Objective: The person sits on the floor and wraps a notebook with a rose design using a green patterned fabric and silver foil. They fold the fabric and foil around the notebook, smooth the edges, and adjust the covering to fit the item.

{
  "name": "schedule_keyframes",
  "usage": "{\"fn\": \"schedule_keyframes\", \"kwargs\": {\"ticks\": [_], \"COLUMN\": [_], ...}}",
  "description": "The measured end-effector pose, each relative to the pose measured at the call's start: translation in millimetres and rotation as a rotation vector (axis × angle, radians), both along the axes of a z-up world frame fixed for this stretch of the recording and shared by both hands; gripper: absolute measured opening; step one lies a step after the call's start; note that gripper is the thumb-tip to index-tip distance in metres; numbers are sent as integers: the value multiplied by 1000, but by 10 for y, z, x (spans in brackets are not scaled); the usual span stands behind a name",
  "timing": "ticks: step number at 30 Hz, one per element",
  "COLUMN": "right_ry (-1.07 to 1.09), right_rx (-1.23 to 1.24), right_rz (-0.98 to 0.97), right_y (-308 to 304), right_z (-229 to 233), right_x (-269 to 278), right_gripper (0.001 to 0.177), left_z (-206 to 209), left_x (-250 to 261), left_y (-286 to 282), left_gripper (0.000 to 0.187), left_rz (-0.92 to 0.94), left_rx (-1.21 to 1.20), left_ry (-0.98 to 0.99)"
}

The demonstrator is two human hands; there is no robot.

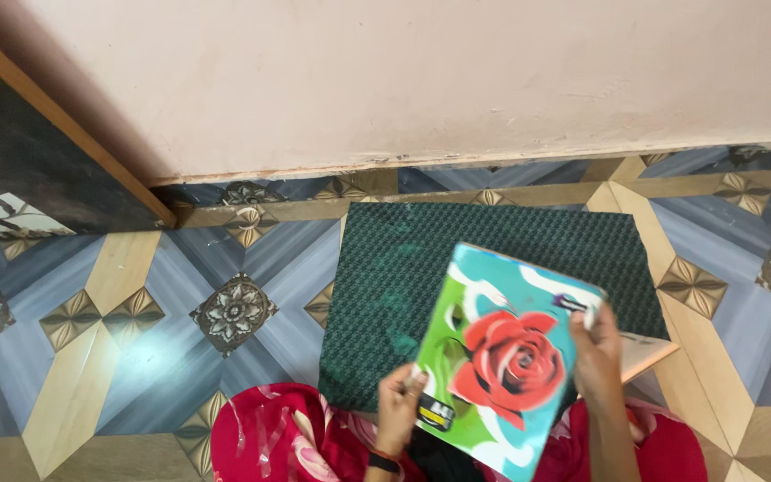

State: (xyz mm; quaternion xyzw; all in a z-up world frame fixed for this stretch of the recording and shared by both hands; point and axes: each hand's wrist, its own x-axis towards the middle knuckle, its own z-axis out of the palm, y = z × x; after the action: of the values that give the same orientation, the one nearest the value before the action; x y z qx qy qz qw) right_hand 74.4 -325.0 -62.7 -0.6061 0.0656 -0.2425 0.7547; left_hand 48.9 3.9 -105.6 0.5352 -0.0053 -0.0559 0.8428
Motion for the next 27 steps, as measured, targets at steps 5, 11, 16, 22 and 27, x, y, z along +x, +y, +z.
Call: {"fn": "schedule_keyframes", "kwargs": {"ticks": [5,11,16,22,27], "right_ry": [493,505,713,846,1003], "right_rx": [-73,-1197,-1227,-1271,-1406], "right_rz": [357,272,349,392,479], "right_y": [186,105,-46,236,538], "right_z": [-222,-643,-933,-857,-584], "right_x": [72,-257,-386,-281,-244], "right_gripper": [57,61,60,75,100], "left_z": [39,-556,-1043,-1046,-963], "left_x": [569,1407,1629,1661,1707], "left_y": [265,605,728,695,641], "left_gripper": [24,29,36,38,38], "left_rz": [201,311,359,382,420], "left_rx": [-22,202,821,958,995], "left_ry": [38,150,366,420,410]}}
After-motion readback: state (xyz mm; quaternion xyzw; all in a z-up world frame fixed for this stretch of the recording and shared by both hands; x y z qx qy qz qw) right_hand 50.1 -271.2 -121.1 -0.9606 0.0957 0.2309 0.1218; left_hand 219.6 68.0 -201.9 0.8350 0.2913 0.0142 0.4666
